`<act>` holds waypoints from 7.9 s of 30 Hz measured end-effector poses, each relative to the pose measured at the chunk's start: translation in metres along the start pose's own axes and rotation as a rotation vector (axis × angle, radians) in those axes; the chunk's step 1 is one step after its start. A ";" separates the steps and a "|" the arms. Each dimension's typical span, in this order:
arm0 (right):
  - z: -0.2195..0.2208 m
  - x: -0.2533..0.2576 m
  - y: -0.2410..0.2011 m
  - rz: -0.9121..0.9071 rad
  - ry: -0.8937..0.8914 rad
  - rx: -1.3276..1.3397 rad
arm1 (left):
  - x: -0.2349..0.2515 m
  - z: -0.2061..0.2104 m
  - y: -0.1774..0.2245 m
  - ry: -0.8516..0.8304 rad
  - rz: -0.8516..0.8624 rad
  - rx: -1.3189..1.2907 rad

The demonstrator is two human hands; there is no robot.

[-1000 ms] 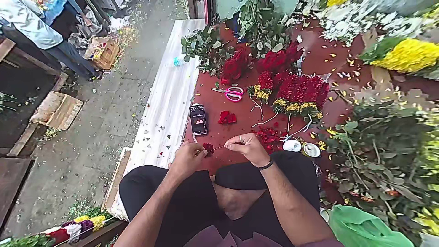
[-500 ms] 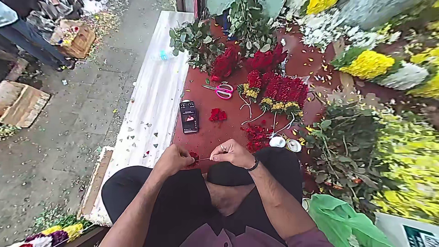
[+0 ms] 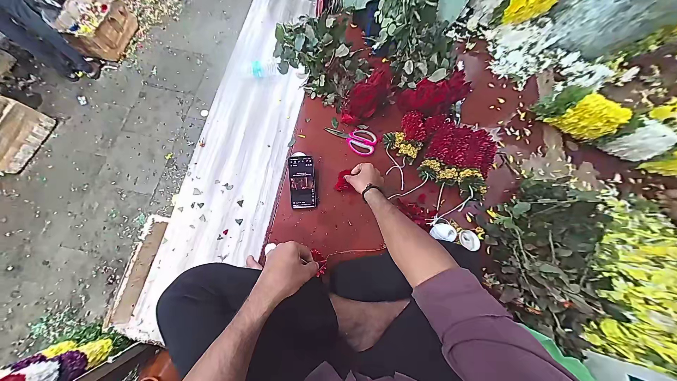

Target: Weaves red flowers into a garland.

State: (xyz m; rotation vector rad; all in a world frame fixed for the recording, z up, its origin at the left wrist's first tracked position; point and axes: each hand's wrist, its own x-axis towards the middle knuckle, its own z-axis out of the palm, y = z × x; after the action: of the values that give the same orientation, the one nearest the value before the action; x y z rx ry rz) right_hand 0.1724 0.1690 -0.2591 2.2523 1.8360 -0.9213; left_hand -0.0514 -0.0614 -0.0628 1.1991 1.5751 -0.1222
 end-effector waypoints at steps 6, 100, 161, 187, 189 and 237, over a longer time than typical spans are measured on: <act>-0.014 -0.007 0.010 -0.081 0.083 0.393 | -0.001 -0.001 0.003 -0.001 0.038 0.004; -0.070 -0.227 0.030 -0.863 -0.627 1.236 | -0.056 -0.017 0.099 -0.172 0.534 0.114; -0.016 -0.005 0.044 -0.373 -0.030 0.059 | -0.004 0.017 -0.006 0.058 0.154 -0.304; -0.060 -0.075 0.063 -0.059 -0.208 0.946 | -0.005 0.020 -0.010 0.114 0.198 -0.291; -0.052 -0.083 0.066 -0.022 -0.244 0.998 | -0.005 0.021 -0.008 0.108 0.197 -0.268; -0.066 -0.155 0.046 -0.184 -0.247 1.080 | -0.002 0.024 -0.011 0.085 0.184 -0.232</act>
State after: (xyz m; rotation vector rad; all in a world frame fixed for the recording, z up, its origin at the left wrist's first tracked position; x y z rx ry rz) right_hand 0.2260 0.0512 -0.1414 2.1942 1.6187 -2.5588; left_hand -0.0433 -0.0830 -0.0756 1.1705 1.4977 0.2278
